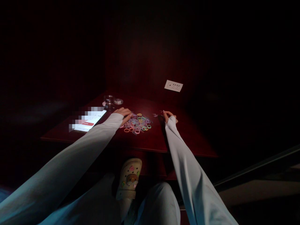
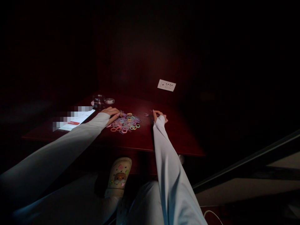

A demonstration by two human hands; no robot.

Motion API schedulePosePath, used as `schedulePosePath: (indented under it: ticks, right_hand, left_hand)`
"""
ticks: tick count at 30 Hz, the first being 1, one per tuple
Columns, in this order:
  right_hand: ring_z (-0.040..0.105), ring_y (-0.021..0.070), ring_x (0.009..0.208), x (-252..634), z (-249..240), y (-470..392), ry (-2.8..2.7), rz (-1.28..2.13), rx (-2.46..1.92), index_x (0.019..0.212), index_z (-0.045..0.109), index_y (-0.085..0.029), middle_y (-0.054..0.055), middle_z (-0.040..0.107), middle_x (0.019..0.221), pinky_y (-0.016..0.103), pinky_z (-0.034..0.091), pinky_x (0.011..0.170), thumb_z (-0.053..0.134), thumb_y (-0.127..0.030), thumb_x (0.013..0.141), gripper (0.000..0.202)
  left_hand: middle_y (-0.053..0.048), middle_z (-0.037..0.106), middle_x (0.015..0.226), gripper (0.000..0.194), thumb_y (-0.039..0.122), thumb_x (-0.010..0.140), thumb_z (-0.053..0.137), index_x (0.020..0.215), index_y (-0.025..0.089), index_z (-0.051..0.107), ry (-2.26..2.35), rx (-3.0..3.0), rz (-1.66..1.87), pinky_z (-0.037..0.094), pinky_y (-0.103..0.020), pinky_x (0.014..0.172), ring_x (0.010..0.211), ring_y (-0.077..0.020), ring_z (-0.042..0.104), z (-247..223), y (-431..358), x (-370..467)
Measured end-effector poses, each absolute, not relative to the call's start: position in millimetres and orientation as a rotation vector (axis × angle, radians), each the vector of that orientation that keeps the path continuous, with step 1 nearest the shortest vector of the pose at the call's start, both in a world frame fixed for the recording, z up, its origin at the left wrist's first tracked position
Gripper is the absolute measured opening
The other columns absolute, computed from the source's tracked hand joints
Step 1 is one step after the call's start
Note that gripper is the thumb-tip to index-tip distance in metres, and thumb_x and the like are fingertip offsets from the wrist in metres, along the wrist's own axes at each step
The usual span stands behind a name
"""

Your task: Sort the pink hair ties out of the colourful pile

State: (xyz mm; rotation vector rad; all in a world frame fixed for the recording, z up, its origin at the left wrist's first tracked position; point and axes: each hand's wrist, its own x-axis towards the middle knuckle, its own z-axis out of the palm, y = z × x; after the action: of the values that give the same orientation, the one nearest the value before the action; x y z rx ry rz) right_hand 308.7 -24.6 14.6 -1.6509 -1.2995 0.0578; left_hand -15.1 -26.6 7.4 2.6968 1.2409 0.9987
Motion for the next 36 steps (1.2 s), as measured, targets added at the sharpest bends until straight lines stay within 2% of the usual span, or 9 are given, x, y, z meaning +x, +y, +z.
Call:
schedulePosePath:
  ticks: [4,11,16,19,22,26,30,33,36]
  right_hand:
    - [0.044,0.0282,0.107,331,18,-34,-1.098,-0.086,-1.919,0.093,0.079,-0.025,0.008,0.070,0.105,0.045,0.025,0.096,0.052,-0.055,0.095,0.041]
    - [0.040,0.0328,0.112,346,15,-37,-1.104,-0.098,-1.993,0.095,0.081,-0.026,0.011,0.067,0.112,0.049,0.024,0.096,0.059,-0.048,0.091,0.032]
    - [0.040,0.0353,0.115,346,13,-36,-1.142,-0.041,-1.972,0.094,0.082,-0.024,0.013,0.067,0.115,0.052,0.024,0.098,0.058,-0.051,0.092,0.036]
    - [0.041,0.0349,0.114,346,9,-33,-1.092,-0.065,-1.954,0.089,0.079,-0.022,0.013,0.067,0.114,0.052,0.026,0.098,0.051,-0.052,0.094,0.042]
    - [0.041,0.0341,0.114,345,5,-29,-1.026,-0.094,-1.945,0.088,0.078,-0.022,0.012,0.067,0.115,0.051,0.027,0.099,0.047,-0.045,0.093,0.039]
    - [0.042,0.0332,0.116,341,4,-31,-1.038,-0.093,-1.907,0.093,0.080,-0.026,0.009,0.068,0.117,0.050,0.027,0.101,0.042,-0.040,0.096,0.040]
    - [0.044,0.0306,0.115,330,12,-37,-1.239,-0.090,-1.775,0.102,0.080,-0.026,0.011,0.067,0.118,0.046,0.033,0.100,0.037,-0.039,0.100,0.045]
    - [0.049,0.0271,0.110,314,16,-39,-1.488,-0.078,-1.625,0.103,0.079,-0.024,0.011,0.068,0.111,0.040,0.038,0.099,0.037,-0.038,0.102,0.045]
    - [0.056,0.0250,0.110,293,15,-39,-1.705,-0.019,-1.460,0.106,0.079,-0.023,0.010,0.070,0.113,0.038,0.042,0.102,0.040,-0.039,0.103,0.042]
  left_hand:
    - [-0.006,0.074,0.117,0.041,0.042,0.106,0.038,0.110,0.023,0.073,1.272,2.687,1.017,0.045,-0.038,0.087,0.105,-0.0246,0.059,10,-28,-16]
    - [-0.005,0.074,0.116,0.040,0.042,0.106,0.036,0.110,0.024,0.072,1.320,2.681,1.027,0.045,-0.038,0.087,0.105,-0.0243,0.058,6,-25,-16]
    - [-0.007,0.072,0.121,0.041,0.043,0.106,0.035,0.113,0.023,0.070,1.316,2.633,1.021,0.048,-0.039,0.097,0.107,-0.0251,0.060,-1,-15,-17]
    - [-0.007,0.067,0.137,0.044,0.045,0.106,0.032,0.121,0.024,0.067,1.312,2.553,1.039,0.047,-0.041,0.108,0.120,-0.0253,0.060,-10,-7,-16]
    - [-0.008,0.054,0.156,0.049,0.052,0.106,0.031,0.131,0.024,0.063,1.373,2.423,1.061,0.043,-0.044,0.118,0.139,-0.0262,0.053,-20,1,-15]
    - [-0.011,0.045,0.164,0.071,0.069,0.101,0.027,0.145,0.020,0.055,1.403,2.315,1.022,0.039,-0.043,0.124,0.148,-0.0282,0.048,-29,18,-13]
    - [-0.015,0.046,0.163,0.092,0.081,0.094,0.021,0.149,0.015,0.053,1.422,2.273,0.928,0.034,-0.044,0.127,0.151,-0.0311,0.045,-28,33,-11]
    - [-0.015,0.046,0.163,0.091,0.079,0.095,0.023,0.151,0.015,0.053,1.455,2.257,0.887,0.033,-0.045,0.127,0.151,-0.0316,0.044,-27,38,-8]
    - [-0.013,0.052,0.159,0.090,0.081,0.093,0.027,0.152,0.018,0.054,1.485,2.271,0.816,0.038,-0.044,0.124,0.148,-0.0314,0.049,-27,39,-5]
